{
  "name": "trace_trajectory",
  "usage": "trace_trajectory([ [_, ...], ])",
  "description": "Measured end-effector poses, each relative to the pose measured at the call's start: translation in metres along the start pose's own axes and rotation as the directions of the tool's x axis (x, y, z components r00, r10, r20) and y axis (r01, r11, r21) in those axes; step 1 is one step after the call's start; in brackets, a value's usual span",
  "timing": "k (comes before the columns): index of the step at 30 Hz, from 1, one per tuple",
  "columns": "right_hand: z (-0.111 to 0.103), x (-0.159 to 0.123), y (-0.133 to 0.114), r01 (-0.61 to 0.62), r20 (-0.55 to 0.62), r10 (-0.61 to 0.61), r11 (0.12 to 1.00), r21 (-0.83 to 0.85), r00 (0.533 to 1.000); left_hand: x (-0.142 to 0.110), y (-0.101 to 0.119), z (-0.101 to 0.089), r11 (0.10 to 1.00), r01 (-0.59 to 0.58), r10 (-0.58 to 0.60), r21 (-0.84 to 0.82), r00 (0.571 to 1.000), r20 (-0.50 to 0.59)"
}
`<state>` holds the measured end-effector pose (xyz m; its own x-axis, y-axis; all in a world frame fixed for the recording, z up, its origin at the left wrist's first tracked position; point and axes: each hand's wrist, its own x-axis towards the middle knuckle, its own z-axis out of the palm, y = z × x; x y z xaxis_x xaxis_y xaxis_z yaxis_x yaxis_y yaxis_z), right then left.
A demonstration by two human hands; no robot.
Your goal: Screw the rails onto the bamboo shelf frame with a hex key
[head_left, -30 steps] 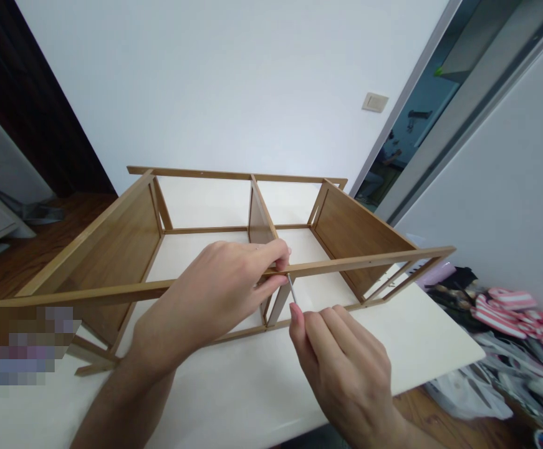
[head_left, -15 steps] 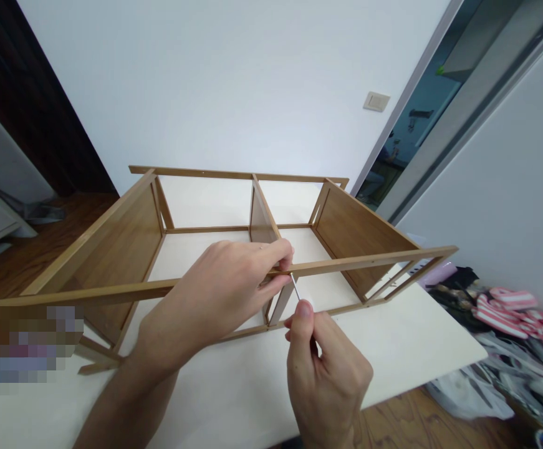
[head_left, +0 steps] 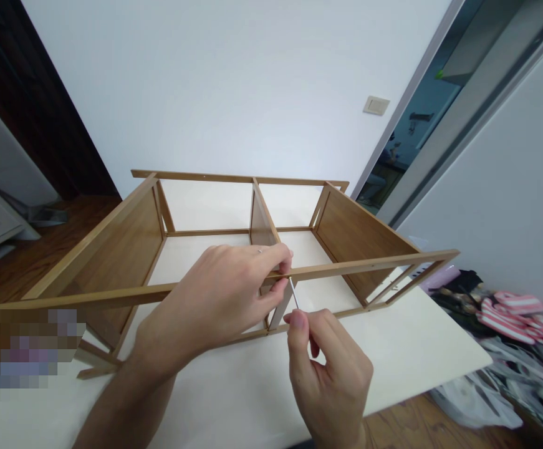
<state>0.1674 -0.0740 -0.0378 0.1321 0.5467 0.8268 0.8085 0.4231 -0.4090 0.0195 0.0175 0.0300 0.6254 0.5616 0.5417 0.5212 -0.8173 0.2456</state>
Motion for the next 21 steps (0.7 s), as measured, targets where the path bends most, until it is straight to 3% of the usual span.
trace_trajectory([
  [7,-0.005,0.002,0.011,0.093,0.036,-0.094,0.995,0.027,0.995,0.0,-0.001,0.002,0.999,-0.016,0.016,0.034,1.0,-0.02],
  [13,0.002,0.001,0.01,0.017,-0.018,-0.015,0.995,0.099,1.0,0.0,0.001,0.002,0.999,-0.015,0.015,0.039,1.0,-0.003],
  [17,0.005,0.001,0.012,-0.055,0.008,0.054,0.964,0.259,0.998,0.001,0.001,0.001,0.999,-0.03,0.03,0.014,1.0,-0.001],
  [21,0.009,-0.004,0.017,-0.027,-0.037,0.038,0.964,0.266,0.999,0.001,-0.001,0.003,1.0,-0.013,0.013,-0.014,1.0,0.025],
])
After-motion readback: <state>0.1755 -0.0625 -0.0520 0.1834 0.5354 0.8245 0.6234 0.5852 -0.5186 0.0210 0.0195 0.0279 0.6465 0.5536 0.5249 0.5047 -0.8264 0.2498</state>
